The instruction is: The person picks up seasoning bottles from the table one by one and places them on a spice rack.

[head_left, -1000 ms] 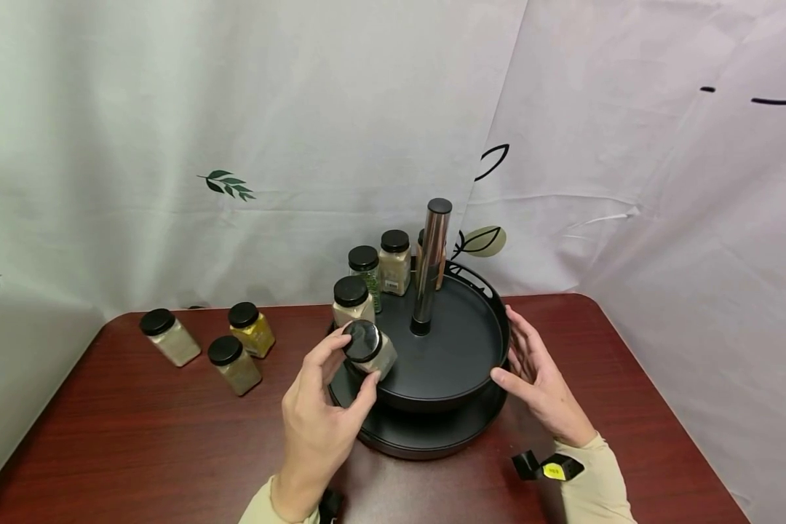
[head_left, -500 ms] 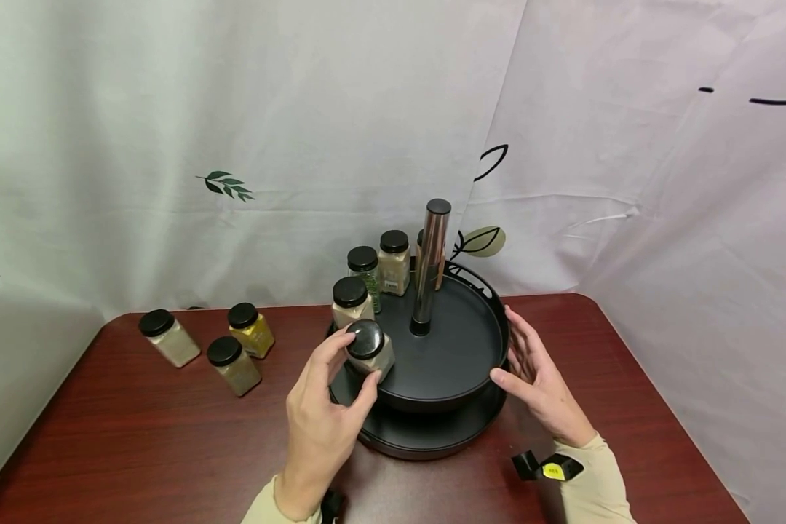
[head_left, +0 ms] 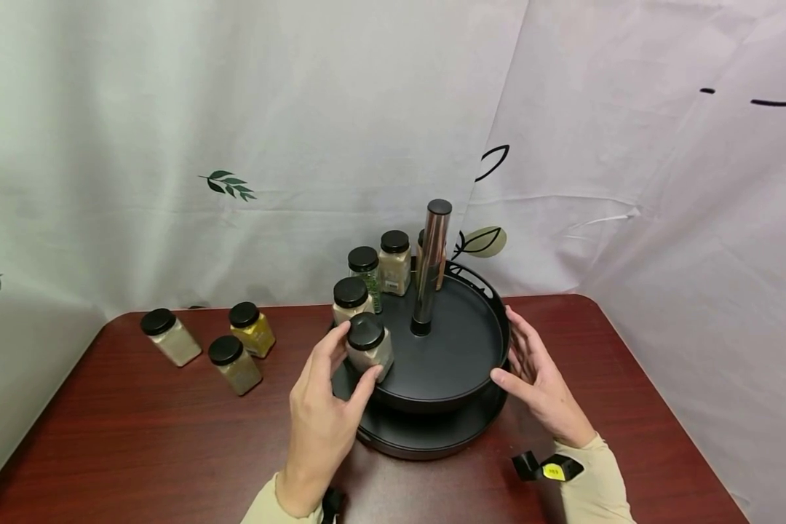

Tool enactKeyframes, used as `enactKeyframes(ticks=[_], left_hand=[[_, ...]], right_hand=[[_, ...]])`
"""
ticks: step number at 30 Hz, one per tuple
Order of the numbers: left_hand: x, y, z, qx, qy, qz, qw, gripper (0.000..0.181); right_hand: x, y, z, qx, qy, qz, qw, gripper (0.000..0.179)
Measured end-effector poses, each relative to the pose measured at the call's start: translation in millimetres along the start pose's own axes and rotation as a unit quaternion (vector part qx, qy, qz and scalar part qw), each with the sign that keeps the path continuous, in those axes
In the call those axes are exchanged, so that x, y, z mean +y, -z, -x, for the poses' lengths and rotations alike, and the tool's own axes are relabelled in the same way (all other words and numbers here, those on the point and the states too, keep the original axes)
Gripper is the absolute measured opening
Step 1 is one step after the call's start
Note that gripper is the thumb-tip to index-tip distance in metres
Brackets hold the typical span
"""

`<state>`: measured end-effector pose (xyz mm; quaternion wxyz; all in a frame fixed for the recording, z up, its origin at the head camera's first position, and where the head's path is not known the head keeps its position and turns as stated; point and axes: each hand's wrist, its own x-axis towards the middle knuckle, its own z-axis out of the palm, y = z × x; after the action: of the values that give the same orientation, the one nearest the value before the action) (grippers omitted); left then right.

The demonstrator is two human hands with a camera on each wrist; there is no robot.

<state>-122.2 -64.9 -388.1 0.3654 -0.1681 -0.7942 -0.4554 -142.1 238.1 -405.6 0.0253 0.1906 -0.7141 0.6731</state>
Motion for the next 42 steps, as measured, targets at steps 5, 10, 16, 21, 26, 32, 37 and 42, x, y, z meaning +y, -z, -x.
enactKeyframes(ticks=[5, 10, 16, 21, 26, 32, 37, 42], left_hand=[[-0.9, -2.8, 1.4, 0.002, 0.004, -0.001, 1.0, 0.075], [-1.6, -4.6, 1.6, 0.002, 0.005, -0.006, 1.0, 0.075], [-2.1, -4.3, 2.0, 0.003, 0.005, -0.011, 0.9999, 0.076], [-2.7, -1.9, 0.3, 0.008, -0.003, 0.009, 0.9999, 0.079], [-3.2, 5.2, -5.3, 0.021, -0.014, 0.035, 0.9991, 0.081], [-7.3, 16.4, -12.7, 0.051, -0.014, 0.034, 0.998, 0.081], [-14.7, 27.2, -18.5, 0.075, -0.005, 0.026, 0.9969, 0.078], [-22.4, 40.8, -24.0, 0.101, 0.02, -0.009, 0.9947, 0.075]], right_hand=[[0.0, -0.3, -0.4, 0.001, 0.0, 0.0, 1.0, 0.082], [0.5, -0.3, -0.4, 0.002, -0.001, 0.003, 1.0, 0.082], [0.6, -0.6, -0.6, 0.002, 0.0, 0.003, 1.0, 0.082], [1.1, -1.0, -0.4, 0.001, 0.009, 0.006, 0.9999, 0.081], [0.7, -1.0, 0.1, -0.002, 0.019, 0.015, 0.9997, 0.079], [0.5, -0.9, -1.5, -0.009, 0.051, 0.013, 0.9986, 0.065], [0.8, -0.3, -2.6, -0.019, 0.064, -0.008, 0.9977, 0.06], [0.8, 0.5, -1.9, -0.017, 0.056, -0.02, 0.9981, 0.063]])
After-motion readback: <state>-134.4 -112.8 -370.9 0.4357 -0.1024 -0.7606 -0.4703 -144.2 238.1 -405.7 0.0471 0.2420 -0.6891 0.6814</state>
